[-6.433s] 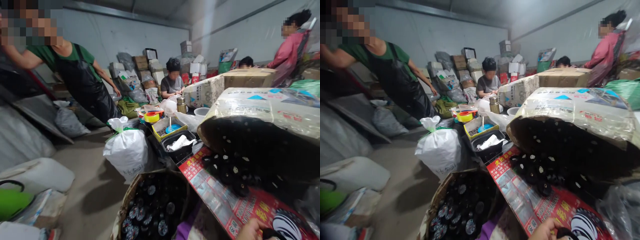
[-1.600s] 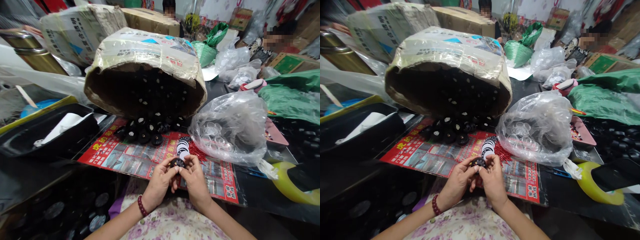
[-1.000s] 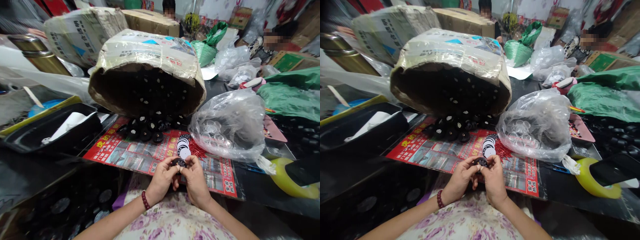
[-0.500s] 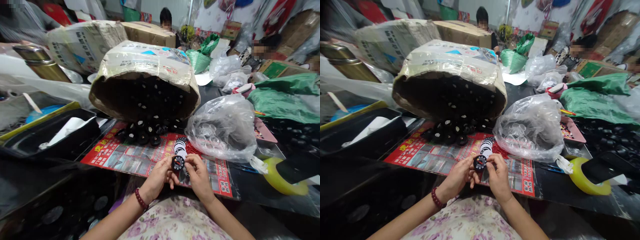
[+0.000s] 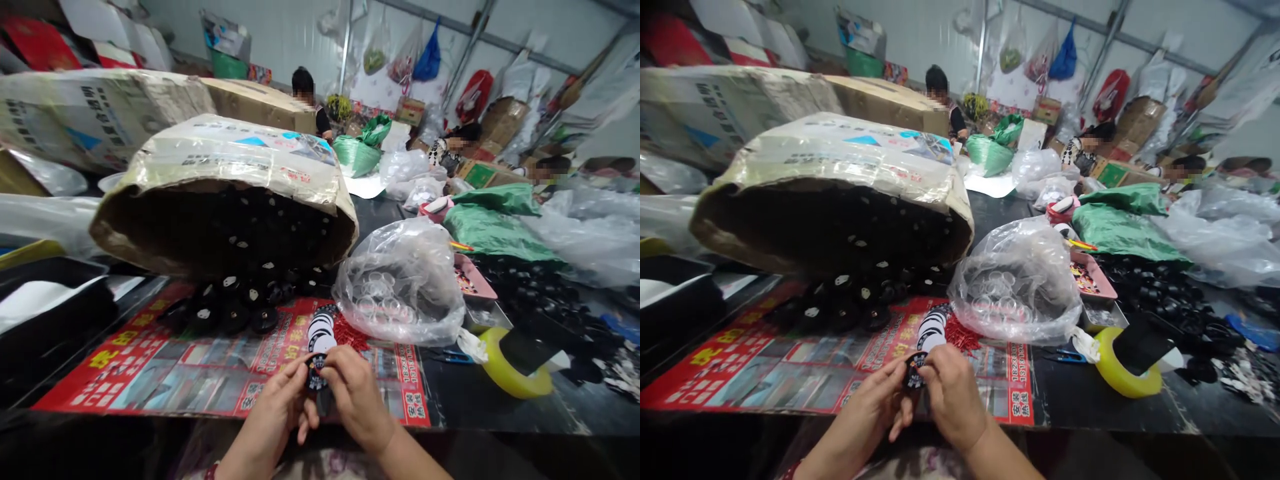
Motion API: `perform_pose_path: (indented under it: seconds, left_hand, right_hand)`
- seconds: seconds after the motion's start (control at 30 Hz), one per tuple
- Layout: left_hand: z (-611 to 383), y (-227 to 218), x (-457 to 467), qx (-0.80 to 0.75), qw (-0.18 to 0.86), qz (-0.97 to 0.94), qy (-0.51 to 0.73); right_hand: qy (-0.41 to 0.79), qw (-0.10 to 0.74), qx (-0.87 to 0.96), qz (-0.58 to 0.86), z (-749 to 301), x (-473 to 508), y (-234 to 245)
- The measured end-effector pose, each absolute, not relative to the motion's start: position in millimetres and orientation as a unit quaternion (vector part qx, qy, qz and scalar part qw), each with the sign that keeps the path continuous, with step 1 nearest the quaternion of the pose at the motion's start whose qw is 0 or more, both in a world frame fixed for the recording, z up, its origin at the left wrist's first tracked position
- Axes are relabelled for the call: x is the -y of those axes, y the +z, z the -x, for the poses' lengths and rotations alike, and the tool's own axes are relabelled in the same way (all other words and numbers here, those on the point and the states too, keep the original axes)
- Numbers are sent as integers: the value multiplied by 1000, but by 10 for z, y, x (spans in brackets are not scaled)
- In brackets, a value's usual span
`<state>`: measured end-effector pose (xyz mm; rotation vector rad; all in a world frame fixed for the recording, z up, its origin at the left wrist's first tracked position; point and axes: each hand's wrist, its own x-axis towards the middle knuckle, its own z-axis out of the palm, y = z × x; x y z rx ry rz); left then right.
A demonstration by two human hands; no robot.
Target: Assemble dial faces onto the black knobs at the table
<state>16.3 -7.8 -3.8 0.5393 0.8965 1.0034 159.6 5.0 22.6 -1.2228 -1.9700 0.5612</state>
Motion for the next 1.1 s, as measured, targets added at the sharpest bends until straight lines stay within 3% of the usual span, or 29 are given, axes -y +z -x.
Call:
perform_pose_path:
  seconds: [0.1,0.2,0.43,0.63,0.77,0.93,1.1]
  left_hand:
    - [-146,33,66,-402,748,-237,472]
    - [-133,56,56,-410,741,-234,477]
    - [-130,37,60,-448,701,-286,476]
    - [-114,43,48,-501,652,-318,472]
    - [-114,34,37,-505,648,-312,476]
    - [-108,81,28,-451,711,-308,442]
    - [-46,126,84,-411,707,-386,426]
  right_hand:
    - [144,404,742,515,-2061,-317,310]
    - [24,330,724,606,-2580,-733,285]
    - [50,272,755,595,-2867,-1062,-5]
    - [55,358,695,620,-2795,-899,136]
    - [118,419,651,622,-2564,-652,364]
    - [385,427,635,516,-1942,-270,442]
    - [363,393,725,435,-1586,-138,348]
